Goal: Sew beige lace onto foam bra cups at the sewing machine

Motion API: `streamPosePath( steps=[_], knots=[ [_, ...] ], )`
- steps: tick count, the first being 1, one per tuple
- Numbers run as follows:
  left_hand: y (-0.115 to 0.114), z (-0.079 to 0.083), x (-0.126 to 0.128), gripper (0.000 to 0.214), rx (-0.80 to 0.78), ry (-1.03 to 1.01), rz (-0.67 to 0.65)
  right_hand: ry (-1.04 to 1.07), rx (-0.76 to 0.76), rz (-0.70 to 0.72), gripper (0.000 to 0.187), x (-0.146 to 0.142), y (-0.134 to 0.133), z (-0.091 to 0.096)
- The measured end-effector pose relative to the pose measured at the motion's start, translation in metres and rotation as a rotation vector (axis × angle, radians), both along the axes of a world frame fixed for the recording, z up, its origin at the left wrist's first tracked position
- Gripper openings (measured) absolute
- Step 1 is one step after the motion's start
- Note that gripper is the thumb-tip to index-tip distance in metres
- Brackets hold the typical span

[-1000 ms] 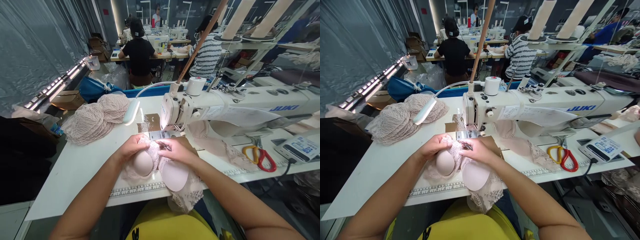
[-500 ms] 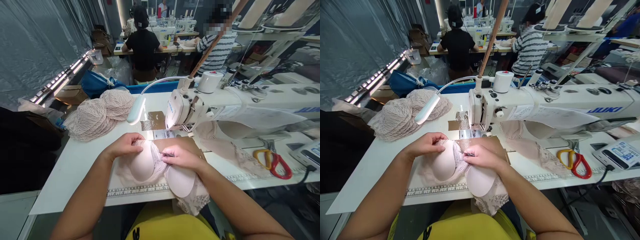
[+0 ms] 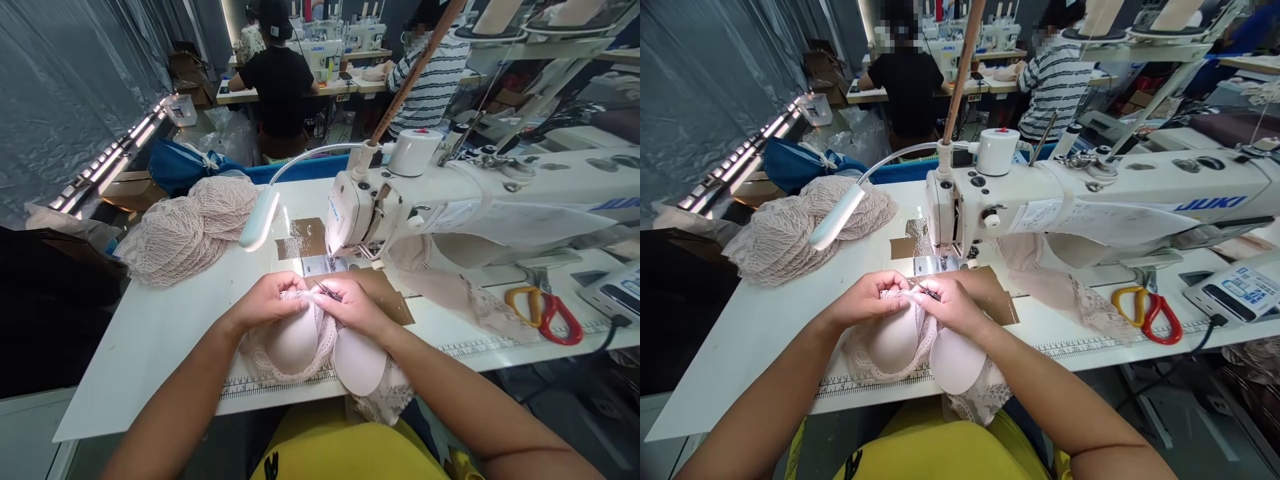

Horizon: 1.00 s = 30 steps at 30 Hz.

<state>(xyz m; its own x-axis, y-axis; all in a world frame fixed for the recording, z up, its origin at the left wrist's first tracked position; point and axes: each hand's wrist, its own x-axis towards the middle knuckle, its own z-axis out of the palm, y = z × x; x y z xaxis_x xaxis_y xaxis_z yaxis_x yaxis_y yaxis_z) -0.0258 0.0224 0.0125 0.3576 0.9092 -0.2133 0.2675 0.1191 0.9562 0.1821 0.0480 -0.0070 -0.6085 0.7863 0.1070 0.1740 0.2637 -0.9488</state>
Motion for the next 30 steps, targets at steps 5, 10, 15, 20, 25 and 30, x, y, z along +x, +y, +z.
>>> streamPosePath(
  steps=[5, 10, 15, 20, 25, 30],
  knots=[
    [0.0, 0.002, 0.0, 0.026, -0.171, -0.083, -0.042, 0.068, -0.008, -0.032, 0.024, 0.002, 0.0, -0.003],
    [0.0, 0.005, -0.001, 0.025, -0.196, -0.088, -0.023, 0.071, -0.128, -0.005, 0.043, 0.013, 0.005, -0.007],
    [0.0, 0.001, 0.001, 0.031, -0.227, -0.147, 0.037, 0.021, -0.054, 0.049, 0.033, 0.018, 0.007, 0.001],
    [-0.001, -0.004, 0.003, 0.033, -0.264, -0.18, 0.052, 0.003, -0.114, 0.057, 0.028, 0.011, 0.003, 0.004],
    [0.0, -0.007, 0.006, 0.032, -0.295, -0.215, 0.065, 0.032, -0.06, 0.019, 0.019, 0.005, -0.001, 0.004],
    [0.0, -0.005, 0.009, 0.034, -0.32, -0.209, 0.073, 0.034, -0.025, -0.025, 0.015, 0.004, -0.002, 0.003]
  ],
)
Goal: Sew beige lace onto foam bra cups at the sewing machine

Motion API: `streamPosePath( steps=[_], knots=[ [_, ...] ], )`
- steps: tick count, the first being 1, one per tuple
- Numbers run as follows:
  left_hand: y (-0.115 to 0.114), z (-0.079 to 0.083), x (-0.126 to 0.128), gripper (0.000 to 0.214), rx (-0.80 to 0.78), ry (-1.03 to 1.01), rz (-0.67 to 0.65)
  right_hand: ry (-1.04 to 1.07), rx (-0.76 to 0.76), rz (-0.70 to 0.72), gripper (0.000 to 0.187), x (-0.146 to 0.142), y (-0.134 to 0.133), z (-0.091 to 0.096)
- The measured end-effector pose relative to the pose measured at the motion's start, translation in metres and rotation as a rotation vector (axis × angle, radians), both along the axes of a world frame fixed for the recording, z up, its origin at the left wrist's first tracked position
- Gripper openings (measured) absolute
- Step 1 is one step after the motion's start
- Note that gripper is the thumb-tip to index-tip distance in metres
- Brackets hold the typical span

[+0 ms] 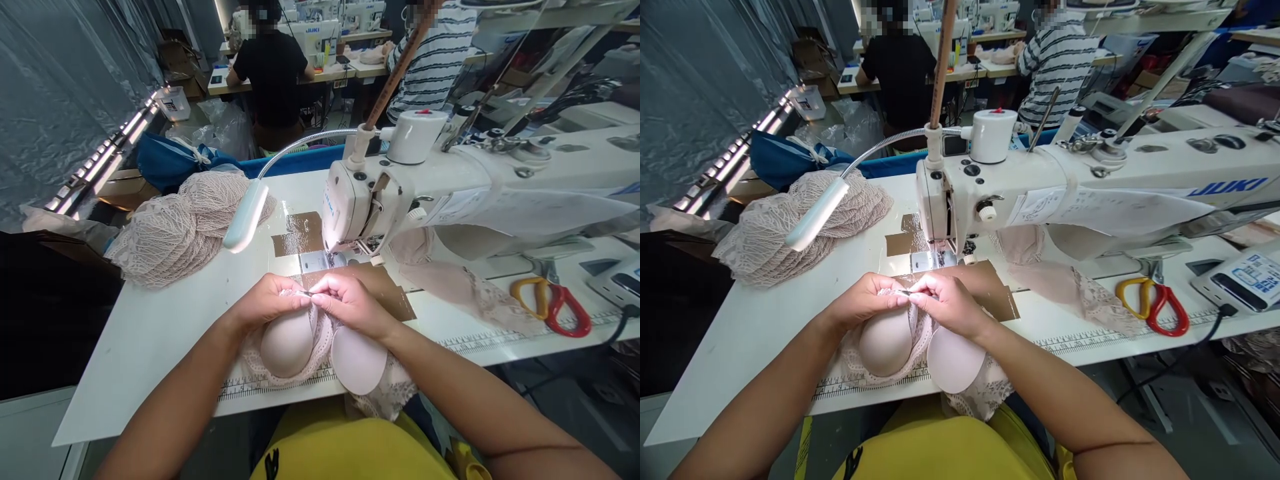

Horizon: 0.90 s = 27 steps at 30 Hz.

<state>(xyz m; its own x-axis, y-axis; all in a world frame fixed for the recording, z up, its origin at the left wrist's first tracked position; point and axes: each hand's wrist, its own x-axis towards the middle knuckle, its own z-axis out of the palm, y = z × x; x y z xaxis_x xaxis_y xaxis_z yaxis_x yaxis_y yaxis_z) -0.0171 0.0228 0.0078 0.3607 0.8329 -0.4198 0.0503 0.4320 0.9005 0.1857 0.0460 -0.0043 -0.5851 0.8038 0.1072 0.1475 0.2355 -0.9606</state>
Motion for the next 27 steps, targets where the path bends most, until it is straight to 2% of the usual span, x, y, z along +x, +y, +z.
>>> streamPosePath(
  steps=[6, 8, 12, 15, 17, 19, 22, 25, 27],
  knots=[
    [-0.001, 0.001, 0.001, 0.034, -0.015, 0.003, 0.013, 0.061, -0.167, 0.068, 0.018, 0.002, 0.002, -0.003],
    [-0.002, 0.001, 0.002, 0.035, -0.003, 0.01, 0.009, 0.052, -0.146, 0.073, 0.019, 0.002, 0.003, -0.003],
    [-0.002, 0.002, 0.004, 0.033, 0.02, 0.051, -0.015, -0.002, -0.034, -0.007, 0.016, -0.002, 0.003, -0.003],
    [-0.003, 0.001, 0.007, 0.031, 0.055, 0.057, -0.027, 0.046, -0.153, -0.016, 0.019, -0.005, 0.002, -0.005],
    [-0.002, -0.001, 0.008, 0.032, 0.079, 0.052, -0.036, 0.082, -0.268, 0.041, 0.027, -0.005, 0.001, -0.006],
    [-0.001, -0.002, 0.006, 0.033, 0.089, 0.031, -0.064, 0.065, -0.315, 0.068, 0.027, -0.003, 0.001, -0.007],
    [0.006, -0.002, -0.006, 0.032, 0.122, 0.081, -0.115, -0.063, -0.2, -0.049, 0.017, 0.005, 0.004, -0.002],
    [0.021, 0.002, -0.02, 0.03, 0.183, 0.267, -0.164, -0.274, 0.012, -0.141, 0.01, 0.018, 0.01, 0.007],
    [0.035, 0.005, -0.023, 0.029, 0.307, 0.443, -0.198, -0.41, 0.14, -0.137, 0.005, 0.026, 0.015, 0.012]
  ],
)
